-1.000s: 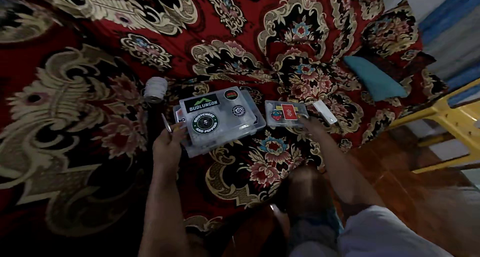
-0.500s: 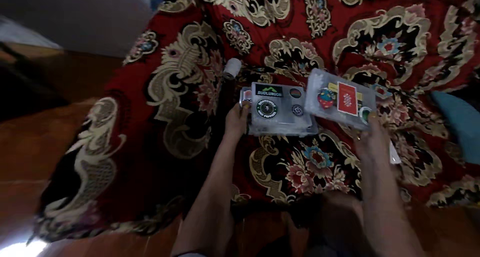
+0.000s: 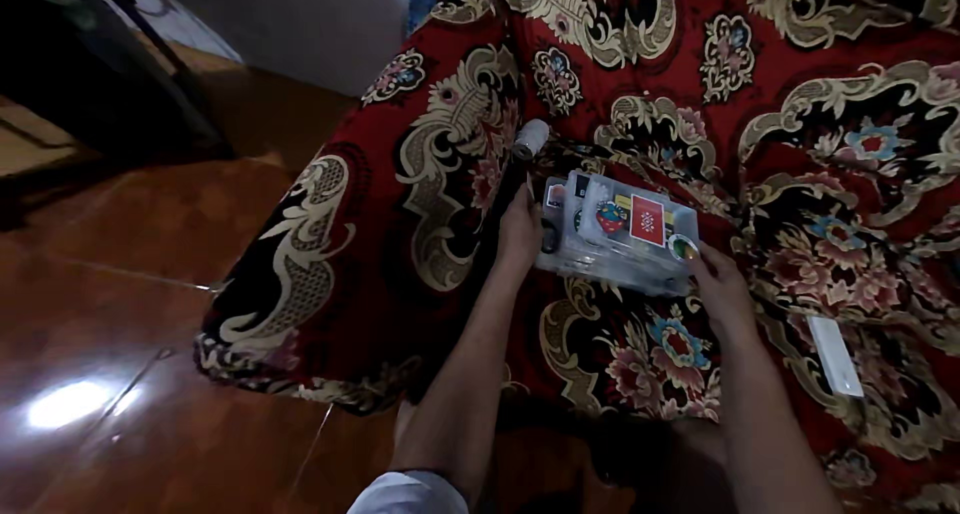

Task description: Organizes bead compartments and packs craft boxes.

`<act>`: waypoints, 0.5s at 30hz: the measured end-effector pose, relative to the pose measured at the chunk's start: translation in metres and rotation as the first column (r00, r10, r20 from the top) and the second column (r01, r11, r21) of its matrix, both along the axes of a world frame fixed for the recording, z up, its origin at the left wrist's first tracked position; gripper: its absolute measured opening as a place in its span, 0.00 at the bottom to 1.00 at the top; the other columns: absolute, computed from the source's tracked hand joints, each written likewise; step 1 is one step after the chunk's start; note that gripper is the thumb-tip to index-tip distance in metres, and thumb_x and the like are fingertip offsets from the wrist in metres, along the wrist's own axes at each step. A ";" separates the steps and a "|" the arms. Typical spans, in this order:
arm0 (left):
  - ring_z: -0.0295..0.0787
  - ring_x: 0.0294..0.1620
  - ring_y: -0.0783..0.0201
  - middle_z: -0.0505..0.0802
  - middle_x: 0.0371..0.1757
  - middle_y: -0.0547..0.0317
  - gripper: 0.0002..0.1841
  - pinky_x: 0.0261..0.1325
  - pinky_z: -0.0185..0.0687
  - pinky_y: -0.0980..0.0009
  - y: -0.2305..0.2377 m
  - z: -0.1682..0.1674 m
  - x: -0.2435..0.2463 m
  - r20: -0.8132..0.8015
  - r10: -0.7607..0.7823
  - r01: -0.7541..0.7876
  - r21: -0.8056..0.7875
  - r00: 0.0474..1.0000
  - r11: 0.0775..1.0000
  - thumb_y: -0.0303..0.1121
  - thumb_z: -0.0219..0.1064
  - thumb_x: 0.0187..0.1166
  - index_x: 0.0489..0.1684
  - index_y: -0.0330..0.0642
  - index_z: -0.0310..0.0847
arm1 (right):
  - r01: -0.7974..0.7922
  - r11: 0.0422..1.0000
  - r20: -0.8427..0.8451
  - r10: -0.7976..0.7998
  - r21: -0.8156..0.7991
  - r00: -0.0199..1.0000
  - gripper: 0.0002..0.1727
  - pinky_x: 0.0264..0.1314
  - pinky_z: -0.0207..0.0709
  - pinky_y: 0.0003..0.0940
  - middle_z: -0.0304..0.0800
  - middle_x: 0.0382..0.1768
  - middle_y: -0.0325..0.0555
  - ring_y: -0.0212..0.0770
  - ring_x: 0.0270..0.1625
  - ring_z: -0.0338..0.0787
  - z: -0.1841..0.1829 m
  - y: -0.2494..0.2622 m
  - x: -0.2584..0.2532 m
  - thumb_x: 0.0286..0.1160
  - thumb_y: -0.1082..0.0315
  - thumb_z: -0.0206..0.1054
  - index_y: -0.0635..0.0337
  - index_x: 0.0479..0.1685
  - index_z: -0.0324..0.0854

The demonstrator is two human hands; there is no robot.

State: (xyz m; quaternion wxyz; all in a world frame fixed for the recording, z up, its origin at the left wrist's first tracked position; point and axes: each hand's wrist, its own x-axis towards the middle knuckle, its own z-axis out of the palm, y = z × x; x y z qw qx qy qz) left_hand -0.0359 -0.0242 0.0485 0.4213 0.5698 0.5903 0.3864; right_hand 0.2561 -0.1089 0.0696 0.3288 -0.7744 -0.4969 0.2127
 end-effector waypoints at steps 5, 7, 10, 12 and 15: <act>0.86 0.41 0.71 0.89 0.54 0.59 0.21 0.44 0.85 0.71 -0.017 0.010 0.009 0.716 -0.120 0.117 0.054 0.687 0.992 0.33 0.54 0.90 0.81 0.47 0.72 | 0.052 0.998 -0.322 -0.060 -0.036 0.945 0.35 0.81 0.72 0.47 0.63 0.86 0.64 0.53 0.82 0.74 -0.011 -0.003 -0.006 0.92 0.53 0.52 0.65 0.91 0.55; 0.84 0.26 0.74 0.90 0.38 0.65 0.21 0.29 0.84 0.77 -0.034 0.017 0.029 0.857 -0.191 0.298 0.046 0.479 0.953 0.33 0.53 0.87 0.77 0.50 0.74 | 0.064 0.998 -0.346 -0.066 -0.016 0.936 0.36 0.83 0.68 0.46 0.59 0.88 0.63 0.51 0.84 0.70 -0.016 -0.003 -0.009 0.93 0.52 0.48 0.64 0.93 0.50; 0.80 0.24 0.77 0.88 0.31 0.68 0.20 0.28 0.78 0.80 -0.061 0.020 0.061 0.850 -0.474 0.596 0.263 0.228 0.758 0.28 0.54 0.80 0.68 0.35 0.79 | 0.027 0.998 -0.371 -0.002 0.064 0.929 0.34 0.67 0.80 0.32 0.78 0.73 0.53 0.34 0.66 0.83 -0.024 -0.007 -0.008 0.93 0.51 0.45 0.67 0.89 0.54; 0.80 0.25 0.79 0.89 0.31 0.67 0.18 0.31 0.79 0.81 -0.078 0.025 0.073 0.775 -0.619 0.705 0.367 0.130 0.607 0.24 0.55 0.80 0.64 0.29 0.82 | -0.074 0.992 -0.430 0.111 0.100 0.896 0.34 0.63 0.81 0.19 0.78 0.71 0.46 0.21 0.63 0.83 -0.017 -0.018 -0.011 0.92 0.53 0.44 0.67 0.89 0.50; 0.82 0.31 0.79 0.91 0.38 0.60 0.16 0.40 0.81 0.80 -0.089 0.029 0.078 0.704 -0.705 0.781 0.392 0.085 0.485 0.21 0.55 0.83 0.63 0.25 0.82 | -0.054 0.993 -0.329 0.085 0.103 0.940 0.31 0.72 0.77 0.25 0.77 0.76 0.53 0.29 0.70 0.81 -0.012 -0.017 -0.018 0.95 0.55 0.43 0.68 0.88 0.58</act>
